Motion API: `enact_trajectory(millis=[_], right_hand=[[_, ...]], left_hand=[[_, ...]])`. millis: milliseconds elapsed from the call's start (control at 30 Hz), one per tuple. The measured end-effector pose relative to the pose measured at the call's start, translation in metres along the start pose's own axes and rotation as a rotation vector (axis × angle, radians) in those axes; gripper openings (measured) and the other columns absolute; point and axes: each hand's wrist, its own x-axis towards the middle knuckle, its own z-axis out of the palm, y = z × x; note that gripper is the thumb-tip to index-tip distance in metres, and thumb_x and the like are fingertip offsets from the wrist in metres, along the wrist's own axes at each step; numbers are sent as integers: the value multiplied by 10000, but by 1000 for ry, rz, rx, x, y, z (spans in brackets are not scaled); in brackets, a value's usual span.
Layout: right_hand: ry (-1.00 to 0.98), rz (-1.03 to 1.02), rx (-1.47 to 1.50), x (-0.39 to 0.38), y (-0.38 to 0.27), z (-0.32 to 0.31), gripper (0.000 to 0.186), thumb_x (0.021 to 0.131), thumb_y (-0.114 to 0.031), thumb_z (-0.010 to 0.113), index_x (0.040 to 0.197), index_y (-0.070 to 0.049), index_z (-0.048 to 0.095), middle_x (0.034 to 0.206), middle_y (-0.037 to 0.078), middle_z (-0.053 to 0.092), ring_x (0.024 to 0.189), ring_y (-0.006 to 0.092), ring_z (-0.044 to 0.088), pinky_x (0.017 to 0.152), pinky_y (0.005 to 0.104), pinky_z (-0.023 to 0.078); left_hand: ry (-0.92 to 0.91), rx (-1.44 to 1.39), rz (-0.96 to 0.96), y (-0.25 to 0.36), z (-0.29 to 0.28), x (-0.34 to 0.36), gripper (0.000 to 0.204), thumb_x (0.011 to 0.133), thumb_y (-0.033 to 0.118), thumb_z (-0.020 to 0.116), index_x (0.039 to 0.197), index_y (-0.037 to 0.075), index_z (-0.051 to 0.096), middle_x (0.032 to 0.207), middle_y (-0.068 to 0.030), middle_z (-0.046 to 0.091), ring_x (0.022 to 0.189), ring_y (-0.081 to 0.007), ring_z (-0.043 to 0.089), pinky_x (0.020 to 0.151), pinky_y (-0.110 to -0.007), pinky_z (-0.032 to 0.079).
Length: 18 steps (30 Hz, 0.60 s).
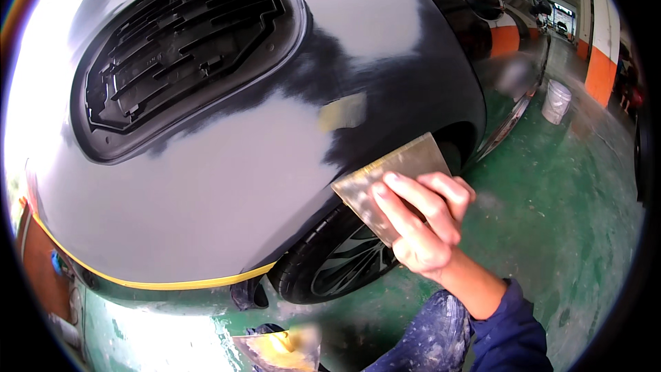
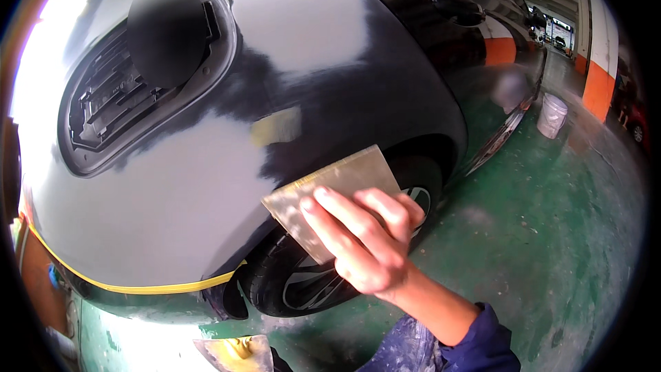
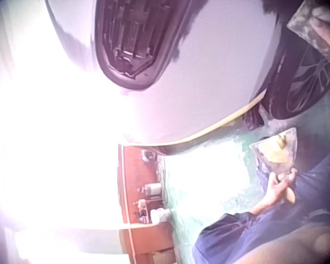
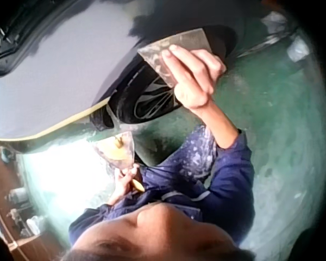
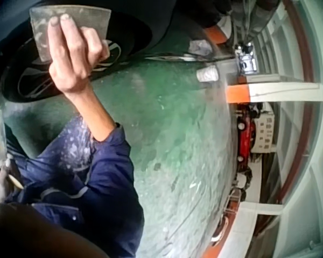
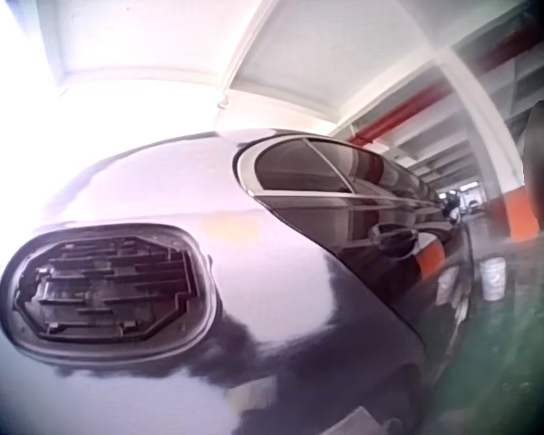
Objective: The person applies yellow body filler to the rear bumper of a dark car using a small metal spreader. They repeatedly scoop filler from a larger spreader and smooth it onto the surface, then wipe the area with their hand.
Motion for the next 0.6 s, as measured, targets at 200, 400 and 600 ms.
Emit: enact_trajectory(millis=[200,400,600], right_hand=[[31,-123,-56,4,15,33,304,747,-134,636,1012,-90,780,1044,-8,714,881,183,527,823,317,343],[53,-36,12,6,5,23,274,759,-80,635,987,-103,785,1024,-6,719,877,183,523,818,322,333],[-8,-52,-17,8,5,21,316,703,-72,633,982,-81,782,1022,-3,716,880,190,525,823,328,336]], left_hand=[[62,-59,50,-1,7,4,137,842,-47,687,867,-37,553,704,-65,590,627,-157,580,625,-307,510],[-34,-19,1,-7,-10,5,165,857,-8,688,979,-100,627,710,-66,610,627,-147,584,593,-286,488],[-16,-4,7,2,-1,7,141,863,1,686,951,-103,648,699,-59,620,604,-130,573,564,-268,467]])
